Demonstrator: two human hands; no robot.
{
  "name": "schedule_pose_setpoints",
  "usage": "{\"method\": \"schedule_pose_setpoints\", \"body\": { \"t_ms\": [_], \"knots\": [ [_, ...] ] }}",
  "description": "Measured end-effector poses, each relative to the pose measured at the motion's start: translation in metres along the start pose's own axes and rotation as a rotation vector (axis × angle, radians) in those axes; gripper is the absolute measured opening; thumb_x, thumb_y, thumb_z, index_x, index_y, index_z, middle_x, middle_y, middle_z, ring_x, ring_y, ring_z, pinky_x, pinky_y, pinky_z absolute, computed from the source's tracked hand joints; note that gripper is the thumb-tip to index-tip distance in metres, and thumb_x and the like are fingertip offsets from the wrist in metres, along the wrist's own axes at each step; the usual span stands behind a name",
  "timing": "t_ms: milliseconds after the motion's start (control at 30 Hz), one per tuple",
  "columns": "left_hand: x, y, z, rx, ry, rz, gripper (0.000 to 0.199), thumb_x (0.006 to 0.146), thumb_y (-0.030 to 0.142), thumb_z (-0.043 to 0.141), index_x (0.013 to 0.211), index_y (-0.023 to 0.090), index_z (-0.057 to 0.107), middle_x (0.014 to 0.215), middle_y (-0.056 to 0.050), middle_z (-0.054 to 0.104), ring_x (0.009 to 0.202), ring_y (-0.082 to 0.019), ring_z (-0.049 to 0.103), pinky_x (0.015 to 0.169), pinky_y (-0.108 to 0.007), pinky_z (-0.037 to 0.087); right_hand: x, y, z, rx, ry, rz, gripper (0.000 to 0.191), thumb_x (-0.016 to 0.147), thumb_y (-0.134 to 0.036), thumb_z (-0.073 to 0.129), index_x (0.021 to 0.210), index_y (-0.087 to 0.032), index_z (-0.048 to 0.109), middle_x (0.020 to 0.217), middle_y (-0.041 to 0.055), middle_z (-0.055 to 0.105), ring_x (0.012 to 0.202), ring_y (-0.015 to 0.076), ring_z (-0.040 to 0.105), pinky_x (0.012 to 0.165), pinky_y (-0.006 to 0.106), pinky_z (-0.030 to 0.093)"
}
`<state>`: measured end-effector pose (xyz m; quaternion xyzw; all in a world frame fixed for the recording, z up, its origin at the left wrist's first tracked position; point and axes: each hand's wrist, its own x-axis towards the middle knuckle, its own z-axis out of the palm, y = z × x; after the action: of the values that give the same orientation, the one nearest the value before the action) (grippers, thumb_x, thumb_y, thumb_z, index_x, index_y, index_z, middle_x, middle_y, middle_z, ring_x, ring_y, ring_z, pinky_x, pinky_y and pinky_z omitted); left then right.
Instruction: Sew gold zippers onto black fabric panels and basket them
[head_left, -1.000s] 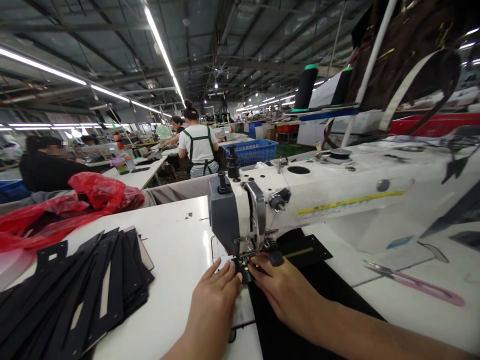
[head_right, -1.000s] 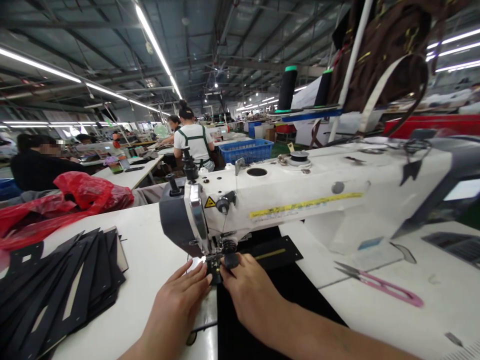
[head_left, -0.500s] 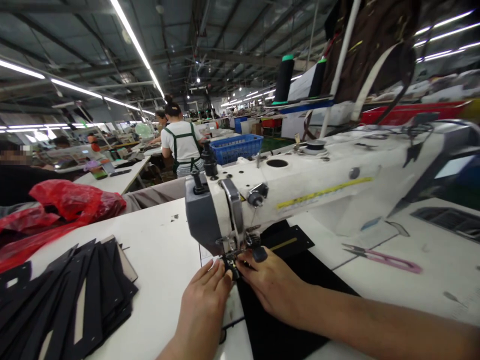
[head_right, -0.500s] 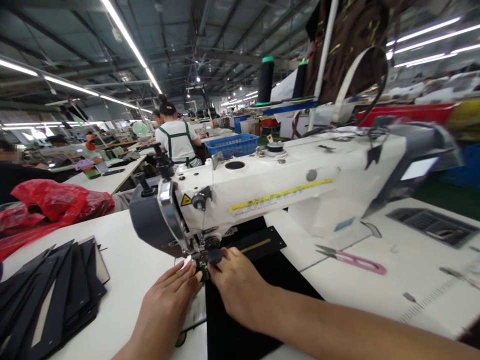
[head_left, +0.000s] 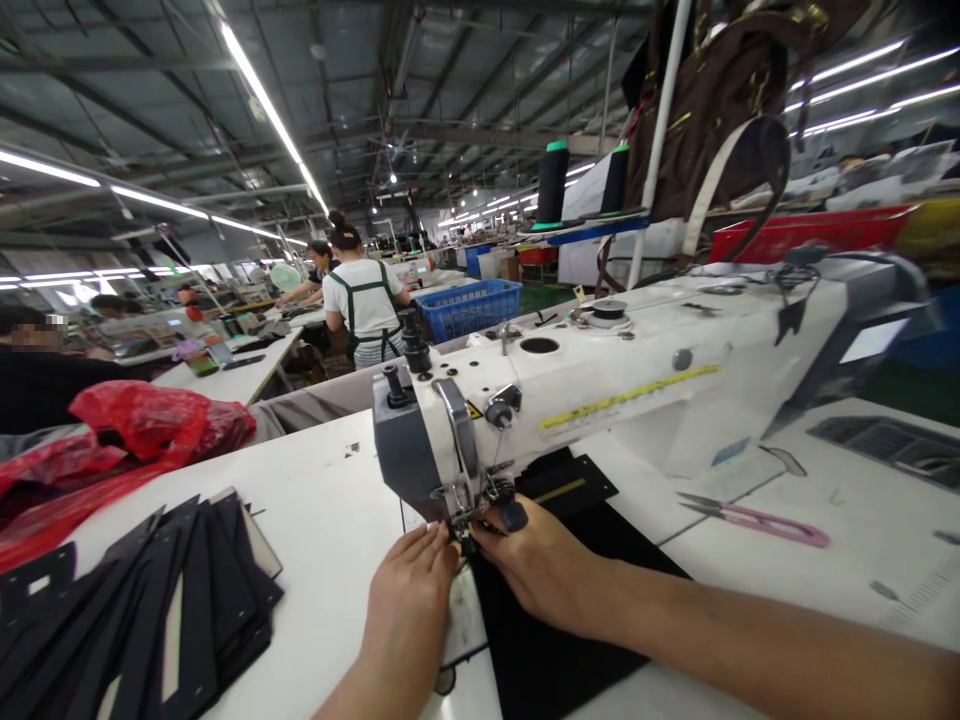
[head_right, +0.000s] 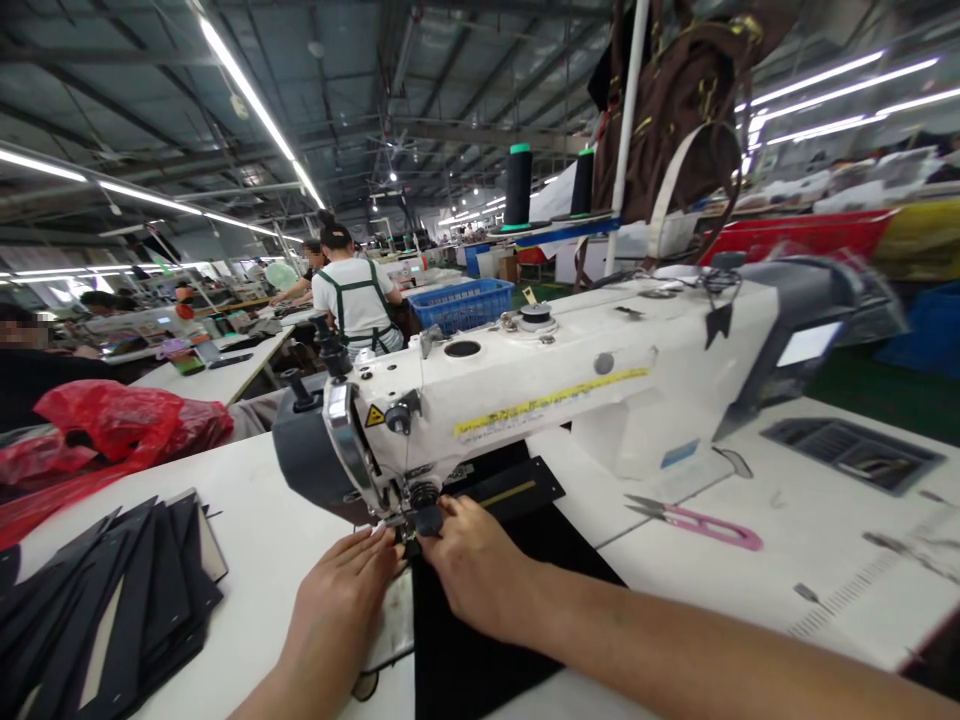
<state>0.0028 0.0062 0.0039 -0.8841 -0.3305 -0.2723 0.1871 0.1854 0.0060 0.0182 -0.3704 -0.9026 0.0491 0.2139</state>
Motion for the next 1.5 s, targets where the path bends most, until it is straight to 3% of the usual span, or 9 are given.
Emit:
{"method": "schedule_pose_setpoints", "body": {
  "t_ms": [567,800,1100,1267,1367,1500],
  "knots": [
    [-0.001,-0.001,0.006,-0.049,-0.023,-0.119,0.01,0.086,0.01,0.051,0.081,0.012,0.06,0.087,-0.012,0.071,0.077,-0.023,0.069,0.077,-0.039,0.056,0.0,0.007,0.014,-0.021,0.122,0.008,0.024,0.081,-0.005,0.04,0.091,-0.014,0.061,0.094,0.0106,0.063,0.096,0.0219,0.056,0.087,0.036,0.042],
    [-0.005,0.002,0.006,-0.082,-0.001,-0.128,0.009,0.086,0.012,0.052,0.084,0.014,0.061,0.091,-0.01,0.07,0.083,-0.022,0.068,0.082,-0.036,0.054,-0.004,0.003,0.012,0.035,0.135,0.017,0.027,0.084,-0.008,0.038,0.096,-0.016,0.061,0.095,0.0105,0.063,0.091,0.0208,0.058,0.082,0.035,0.045],
    [-0.005,0.002,0.011,-0.107,0.022,-0.157,0.01,0.083,0.008,0.054,0.082,0.013,0.062,0.09,-0.01,0.07,0.084,-0.021,0.067,0.082,-0.035,0.053,-0.005,0.005,0.022,0.029,0.193,0.042,0.025,0.085,-0.01,0.039,0.099,-0.017,0.059,0.098,0.0094,0.063,0.097,0.0214,0.058,0.086,0.037,0.046],
    [-0.009,0.009,-0.012,-0.143,-0.032,-0.228,0.019,0.081,0.008,0.052,0.096,0.017,0.061,0.098,-0.008,0.067,0.09,-0.022,0.063,0.08,-0.037,0.052,-0.028,0.001,0.025,-0.26,0.206,0.093,0.042,0.084,-0.022,0.05,0.123,-0.005,0.046,0.123,0.0219,0.053,0.114,0.0328,0.049,0.094,0.053,0.04],
    [-0.014,0.026,-0.037,-0.14,-0.129,-0.347,0.028,0.08,0.011,0.053,0.107,0.018,0.058,0.096,-0.009,0.063,0.086,-0.025,0.06,0.073,-0.04,0.051,-0.058,-0.015,0.023,-0.403,0.213,0.049,0.055,0.085,-0.03,0.05,0.129,0.0,0.038,0.13,0.0258,0.045,0.121,0.0358,0.042,0.09,0.051,0.045],
    [-0.016,0.055,-0.061,-0.29,-0.268,-0.466,0.037,0.073,0.02,0.066,0.11,0.023,0.059,0.097,-0.008,0.057,0.09,-0.027,0.052,0.077,-0.045,0.044,-0.092,-0.047,0.016,-0.425,0.208,0.045,0.069,0.085,-0.028,0.045,0.139,0.003,0.016,0.133,0.0258,0.04,0.126,0.0345,0.036,0.089,0.049,0.047]
  ]
}}
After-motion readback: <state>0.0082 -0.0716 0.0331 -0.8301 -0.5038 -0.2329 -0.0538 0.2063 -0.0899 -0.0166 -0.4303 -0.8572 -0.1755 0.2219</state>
